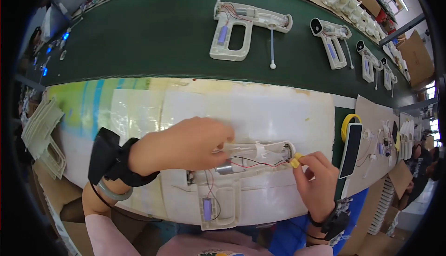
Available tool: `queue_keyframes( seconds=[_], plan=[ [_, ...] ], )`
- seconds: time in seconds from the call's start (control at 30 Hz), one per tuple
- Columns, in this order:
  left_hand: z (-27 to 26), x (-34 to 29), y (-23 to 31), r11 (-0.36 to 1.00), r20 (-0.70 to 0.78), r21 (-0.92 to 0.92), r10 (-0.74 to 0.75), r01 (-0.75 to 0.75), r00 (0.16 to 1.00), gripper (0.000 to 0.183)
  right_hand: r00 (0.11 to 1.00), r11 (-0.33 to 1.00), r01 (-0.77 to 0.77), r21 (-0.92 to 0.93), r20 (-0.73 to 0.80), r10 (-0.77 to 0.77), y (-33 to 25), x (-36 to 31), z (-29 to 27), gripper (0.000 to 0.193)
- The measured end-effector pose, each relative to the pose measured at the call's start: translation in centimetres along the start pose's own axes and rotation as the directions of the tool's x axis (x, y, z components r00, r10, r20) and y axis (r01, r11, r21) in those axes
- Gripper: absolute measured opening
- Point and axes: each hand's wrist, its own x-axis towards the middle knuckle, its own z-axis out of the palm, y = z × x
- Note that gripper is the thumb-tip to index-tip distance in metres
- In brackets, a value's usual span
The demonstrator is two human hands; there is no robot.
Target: The person picks up a pump and a circuit board from a bin, places them into a plastic housing, and connects the wires. They then fit a nozzle and a battery into the housing, arrange the internal components, and place the unit onto a conveyor belt.
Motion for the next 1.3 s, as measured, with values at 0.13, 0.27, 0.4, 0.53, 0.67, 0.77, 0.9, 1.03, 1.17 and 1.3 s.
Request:
queue_keyframes(
  seconds=[0.13, 0.27, 0.4, 0.53, 0.67, 0.77, 0.9, 1.03, 1.17, 1.3],
  plan=[
    [0.8, -1.8, -0.4, 0.988, -0.098, 0.152, 0.018, -0.003, 0.995, 0.012, 0.996, 0.999, 0.010, 0.038, -0.088, -0.006, -2.3, 1.0, 0.8, 0.017],
    [0.9, -2.5, 0.9, 0.989, -0.344, 0.113, 0.128, -0.094, 0.930, 0.009, 0.962, 0.971, 0.236, 0.042, 0.129, -0.240, -5.6, 2.8, 2.6, 0.023],
    [2.0, -5.3, 0.3, 0.937, -0.307, 0.347, 0.155, -0.041, 0.939, 0.015, 0.890, 0.902, 0.343, -0.263, 0.399, -0.222, -7.3, 4.3, 3.3, 0.016],
    [3.3, -6.7, -0.9, 0.922, -0.307, 0.387, 0.123, 0.006, 0.944, 0.027, 0.905, 0.941, 0.326, -0.095, 0.320, -0.281, -6.4, 4.1, 3.4, 0.014],
    [3.5, -8.0, -1.2, 0.965, -0.351, 0.261, 0.106, -0.011, 0.930, 0.033, 0.937, 0.920, 0.072, 0.386, 0.289, -0.195, -4.0, 3.0, 2.6, 0.011],
    [3.8, -8.4, -1.4, 0.955, -0.412, 0.287, 0.190, -0.071, 0.891, 0.029, 0.918, 0.692, -0.272, 0.669, 0.397, -0.023, -3.2, 2.6, 1.3, 0.018],
    [4.6, -7.9, -0.8, 0.932, -0.427, 0.343, 0.265, -0.116, 0.865, 0.025, 0.909, 0.365, -0.392, 0.844, 0.417, 0.013, -1.1, 2.3, 1.2, 0.038],
    [4.6, -7.7, 0.3, 0.958, -0.334, 0.253, 0.214, -0.131, 0.918, 0.027, 0.860, 0.105, -0.508, 0.855, 0.496, 0.120, -1.2, 2.1, 1.2, 0.039],
    [5.4, -7.2, 0.4, 0.939, -0.507, 0.335, 0.249, -0.077, 0.825, 0.025, 0.833, 0.299, -0.532, 0.792, 0.554, 0.017, 0.2, 2.1, 1.6, 0.022],
    [4.9, -7.6, 0.5, 0.925, -0.423, 0.371, 0.252, -0.087, 0.870, 0.027, 0.838, 0.313, -0.523, 0.793, 0.546, 0.017, -0.7, 2.0, 1.7, 0.008]
  ],
)
